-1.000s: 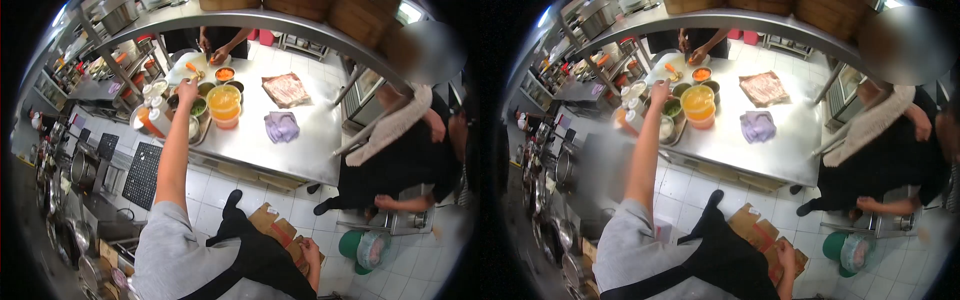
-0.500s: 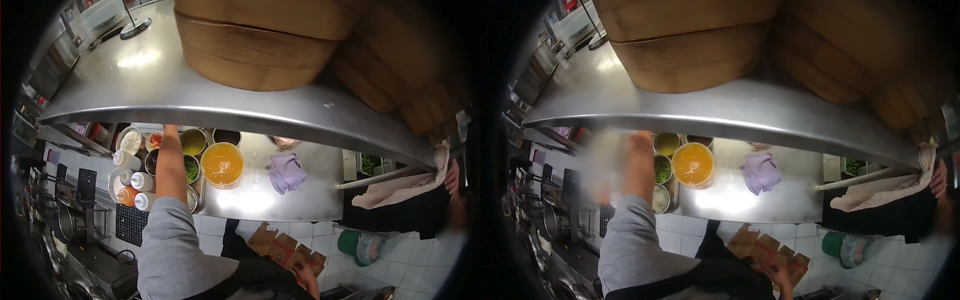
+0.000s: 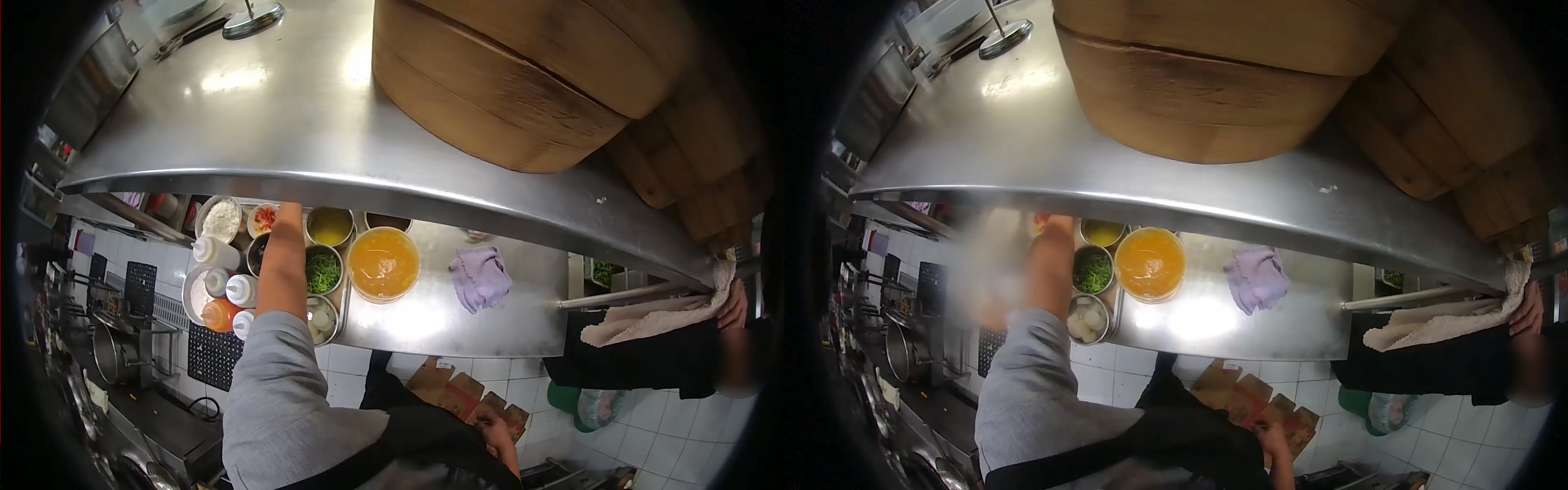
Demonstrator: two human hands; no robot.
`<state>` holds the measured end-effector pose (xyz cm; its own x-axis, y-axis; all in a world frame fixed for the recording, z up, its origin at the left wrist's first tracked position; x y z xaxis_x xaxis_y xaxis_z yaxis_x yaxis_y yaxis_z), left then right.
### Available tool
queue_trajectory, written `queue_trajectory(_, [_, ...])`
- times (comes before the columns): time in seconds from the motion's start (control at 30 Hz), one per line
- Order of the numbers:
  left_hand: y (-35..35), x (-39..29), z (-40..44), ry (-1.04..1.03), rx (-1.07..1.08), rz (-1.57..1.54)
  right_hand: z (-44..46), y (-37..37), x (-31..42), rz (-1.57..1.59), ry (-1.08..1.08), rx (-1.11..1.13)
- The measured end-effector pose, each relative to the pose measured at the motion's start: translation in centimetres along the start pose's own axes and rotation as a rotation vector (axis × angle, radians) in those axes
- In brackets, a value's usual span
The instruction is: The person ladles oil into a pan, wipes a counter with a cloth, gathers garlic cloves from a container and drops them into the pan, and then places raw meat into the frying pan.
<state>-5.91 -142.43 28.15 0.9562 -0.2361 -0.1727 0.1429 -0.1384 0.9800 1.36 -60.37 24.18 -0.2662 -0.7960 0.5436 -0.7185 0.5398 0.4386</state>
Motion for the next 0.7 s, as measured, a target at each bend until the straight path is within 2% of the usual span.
queue_trajectory(0.4, [-0.7, -0.4, 1.1, 0.001, -0.004, -0.107, -0.8, 0.3, -2.3, -0.136, 0.007, -0.023])
queue_trajectory(0.53, [-0.9, 0.2, 1.6, 0.017, -0.018, -0.181, -1.5, 0.5, -1.0, -0.135, 0.04, -0.039])
queue_trajectory(0.7, [0.1, 1.5, 3.3, 0.049, -0.08, -0.5, -1.2, 0.9, -3.2, -0.125, 0.024, -0.049])
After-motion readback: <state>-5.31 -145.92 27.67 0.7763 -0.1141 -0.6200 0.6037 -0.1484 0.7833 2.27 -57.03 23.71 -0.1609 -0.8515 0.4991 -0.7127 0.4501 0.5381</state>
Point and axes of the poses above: each hand's wrist, its own z-axis towards the middle knuckle, its own y-axis out of the back of the hand, x = y × z, the point moved 5 cm from there along z, towards the middle knuckle, and after that the axes turned 7 degrees about z, right-handed, at the moved point
